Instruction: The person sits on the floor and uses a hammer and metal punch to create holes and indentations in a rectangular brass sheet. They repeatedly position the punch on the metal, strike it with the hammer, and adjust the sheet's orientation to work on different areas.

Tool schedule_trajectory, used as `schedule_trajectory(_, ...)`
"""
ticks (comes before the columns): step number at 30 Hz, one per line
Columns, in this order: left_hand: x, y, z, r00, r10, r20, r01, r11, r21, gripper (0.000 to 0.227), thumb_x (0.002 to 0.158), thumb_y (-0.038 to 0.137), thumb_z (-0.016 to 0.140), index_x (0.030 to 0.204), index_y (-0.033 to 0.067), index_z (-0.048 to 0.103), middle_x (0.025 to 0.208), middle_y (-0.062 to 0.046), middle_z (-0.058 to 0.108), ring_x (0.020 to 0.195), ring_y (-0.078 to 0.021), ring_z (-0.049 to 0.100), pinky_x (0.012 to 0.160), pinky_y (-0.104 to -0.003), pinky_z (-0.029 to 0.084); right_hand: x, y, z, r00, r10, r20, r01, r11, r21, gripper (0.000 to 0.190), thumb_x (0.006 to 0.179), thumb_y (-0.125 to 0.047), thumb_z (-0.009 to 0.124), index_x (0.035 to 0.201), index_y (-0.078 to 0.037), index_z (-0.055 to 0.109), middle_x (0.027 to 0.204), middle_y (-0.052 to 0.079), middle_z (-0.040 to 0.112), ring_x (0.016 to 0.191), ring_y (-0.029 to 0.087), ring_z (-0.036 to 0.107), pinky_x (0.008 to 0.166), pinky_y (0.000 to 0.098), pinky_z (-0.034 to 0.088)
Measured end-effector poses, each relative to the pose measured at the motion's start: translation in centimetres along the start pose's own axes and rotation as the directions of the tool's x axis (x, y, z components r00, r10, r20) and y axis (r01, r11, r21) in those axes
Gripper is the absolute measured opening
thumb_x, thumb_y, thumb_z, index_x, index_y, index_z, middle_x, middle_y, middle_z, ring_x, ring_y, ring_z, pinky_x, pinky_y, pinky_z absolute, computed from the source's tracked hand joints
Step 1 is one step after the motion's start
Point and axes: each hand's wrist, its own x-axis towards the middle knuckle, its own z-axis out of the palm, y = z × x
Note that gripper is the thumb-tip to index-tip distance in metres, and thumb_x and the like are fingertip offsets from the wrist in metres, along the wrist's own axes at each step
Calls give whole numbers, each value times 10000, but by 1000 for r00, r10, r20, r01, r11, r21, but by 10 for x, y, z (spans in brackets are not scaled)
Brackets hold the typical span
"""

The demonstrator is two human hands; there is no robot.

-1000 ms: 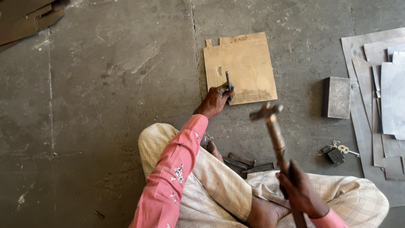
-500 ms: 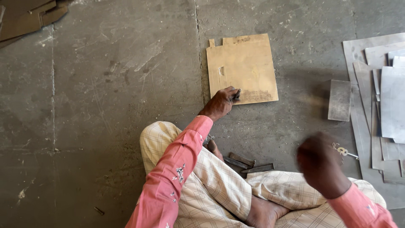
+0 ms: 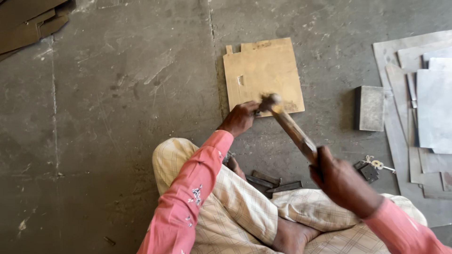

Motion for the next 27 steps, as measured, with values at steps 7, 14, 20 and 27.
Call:
schedule_trajectory(7,15,-8,26,827,-472,306,452,881,139,212,966,-60,515,1096,8,669,961,-215,715,835,-330,719,774,-401,597,-52,50,94,883,427,194,-439,606,663,171,940,-115,611,1061,-66,502,597,81,603,443,185,560,386,342,464)
schedule_trajectory(14,18,-15,11,786,-612,90,617,785,-60,112,977,129,660,993,21,683,816,-156,730,703,-258,731,651,-404,582,-81,71,163,789,383,481,-506,-38,862,254,947,-124,621,1159,-3,551,711,24,553,537,134,516,438,292,427)
schedule_trajectory(20,10,-8,-16,738,-669,-86,657,742,-132,139,995,183,657,965,48,664,691,-110,703,640,-249,718,602,-391,541,-77,69,153,763,375,527,-530,-105,841,271,954,-161,585,1168,0,541,658,48,495,475,152,464,400,318,391)
schedule_trajectory(27,-5,-30,-12,664,-742,-98,695,660,-286,181,981,214,611,984,35,637,646,-122,658,567,-280,684,539,-420,525,-75,53,147,749,418,513,-552,-33,833,290,978,-217,578,1177,-5,574,645,63,504,454,164,460,391,318,386)
